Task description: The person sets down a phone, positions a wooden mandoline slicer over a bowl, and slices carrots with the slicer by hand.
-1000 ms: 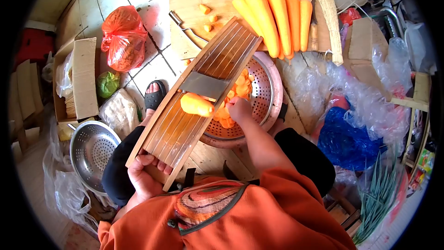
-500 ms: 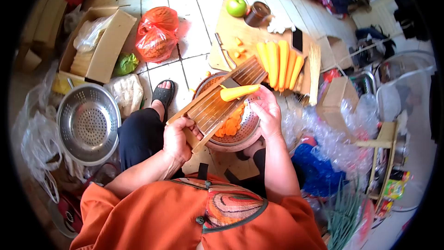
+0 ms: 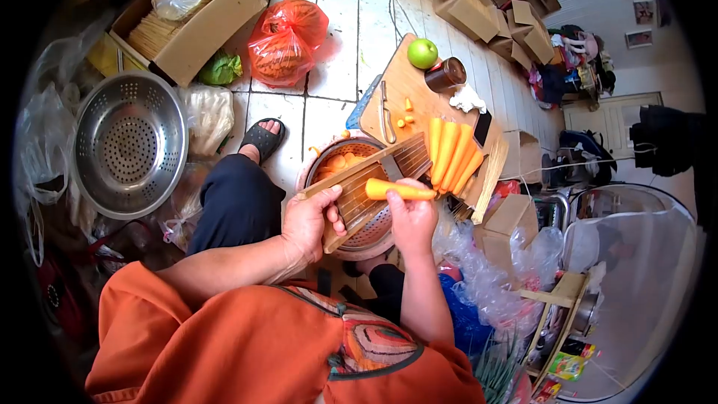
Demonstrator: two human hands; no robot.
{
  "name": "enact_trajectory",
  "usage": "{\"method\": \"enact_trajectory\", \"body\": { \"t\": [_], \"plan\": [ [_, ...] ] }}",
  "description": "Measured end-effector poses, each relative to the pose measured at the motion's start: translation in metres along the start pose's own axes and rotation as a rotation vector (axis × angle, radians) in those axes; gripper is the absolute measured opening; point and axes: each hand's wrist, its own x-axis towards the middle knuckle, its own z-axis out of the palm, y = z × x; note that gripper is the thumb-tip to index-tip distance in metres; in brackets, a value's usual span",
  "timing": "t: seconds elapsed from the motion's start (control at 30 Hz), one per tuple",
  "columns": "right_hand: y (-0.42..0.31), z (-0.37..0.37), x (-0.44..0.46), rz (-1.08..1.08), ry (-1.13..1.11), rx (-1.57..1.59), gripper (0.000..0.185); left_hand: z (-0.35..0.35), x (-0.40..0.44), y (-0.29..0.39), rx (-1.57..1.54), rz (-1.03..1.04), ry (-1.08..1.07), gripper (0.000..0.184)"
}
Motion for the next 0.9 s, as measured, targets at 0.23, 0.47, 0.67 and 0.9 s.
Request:
{"method": "enact_trajectory", "body": {
  "t": [0.23, 0.47, 0.67, 0.9],
  "plan": [
    [0.061, -0.011, 0.034, 0.027, 0.221, -0.123, 0.019, 0.007, -0.003, 0.002, -0.028, -0.054, 0.025, 0.02],
    [0.035, -0.008, 0.024, 0.071, 0.106, 0.101, 0.01, 0.007, -0.003, 0.005, -0.05, -0.061, 0.02, 0.017],
    [0.044, -0.003, 0.026, 0.07, 0.164, 0.063, 0.012, 0.005, -0.004, 0.004, -0.014, -0.058, 0.016, 0.017],
    [0.004, 0.009, 0.002, -0.037, 0.054, -0.07, 0.017, 0.004, -0.004, 0.006, -0.017, -0.068, 0.034, 0.019]
  ]
}}
